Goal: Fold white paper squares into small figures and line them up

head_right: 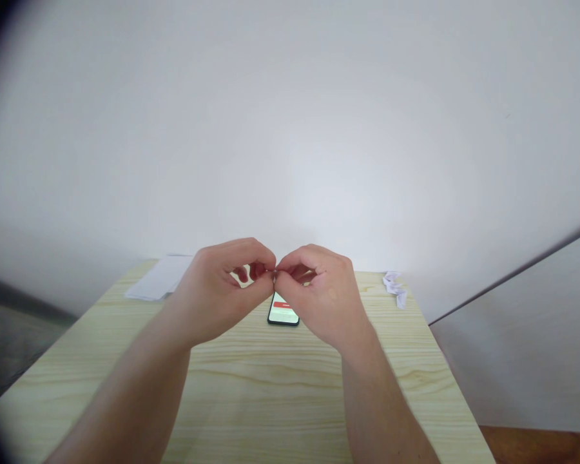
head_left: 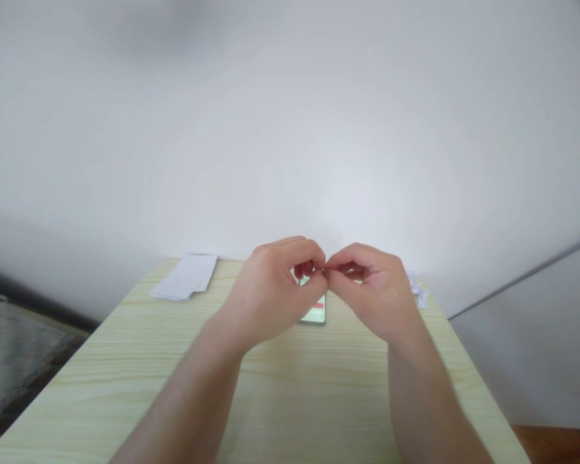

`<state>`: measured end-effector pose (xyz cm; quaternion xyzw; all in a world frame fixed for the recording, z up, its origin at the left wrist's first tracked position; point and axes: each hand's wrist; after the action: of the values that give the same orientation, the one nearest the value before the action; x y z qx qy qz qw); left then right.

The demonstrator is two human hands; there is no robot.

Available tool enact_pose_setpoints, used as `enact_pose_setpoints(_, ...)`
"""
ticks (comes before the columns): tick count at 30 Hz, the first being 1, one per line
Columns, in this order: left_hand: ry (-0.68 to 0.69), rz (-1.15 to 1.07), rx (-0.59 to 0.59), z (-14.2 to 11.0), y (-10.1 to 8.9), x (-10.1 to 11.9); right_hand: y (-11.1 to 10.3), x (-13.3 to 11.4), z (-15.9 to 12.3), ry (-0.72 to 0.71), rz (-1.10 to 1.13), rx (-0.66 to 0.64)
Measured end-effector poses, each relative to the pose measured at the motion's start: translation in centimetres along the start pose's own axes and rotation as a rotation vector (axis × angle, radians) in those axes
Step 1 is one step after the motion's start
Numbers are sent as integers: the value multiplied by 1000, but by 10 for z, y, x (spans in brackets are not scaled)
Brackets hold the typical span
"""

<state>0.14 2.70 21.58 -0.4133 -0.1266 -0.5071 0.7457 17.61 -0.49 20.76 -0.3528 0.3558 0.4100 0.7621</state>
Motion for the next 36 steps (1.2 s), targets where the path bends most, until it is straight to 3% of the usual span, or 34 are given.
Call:
enact_pose_setpoints(13,-2,-62,37,0,1,2,4,0,2,72,42,23)
enact_pose_setpoints(36,-69,-105,83,3,-4,0,0,3,4,66,108,82)
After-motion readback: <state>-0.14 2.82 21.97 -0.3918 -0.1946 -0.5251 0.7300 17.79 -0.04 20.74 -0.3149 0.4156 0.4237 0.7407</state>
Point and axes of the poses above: each hand's wrist, its own z-axis towards the middle knuckle, its own y-axis out of the palm, x = y × z, and after that the axes turned 13 degrees about x, right-handed
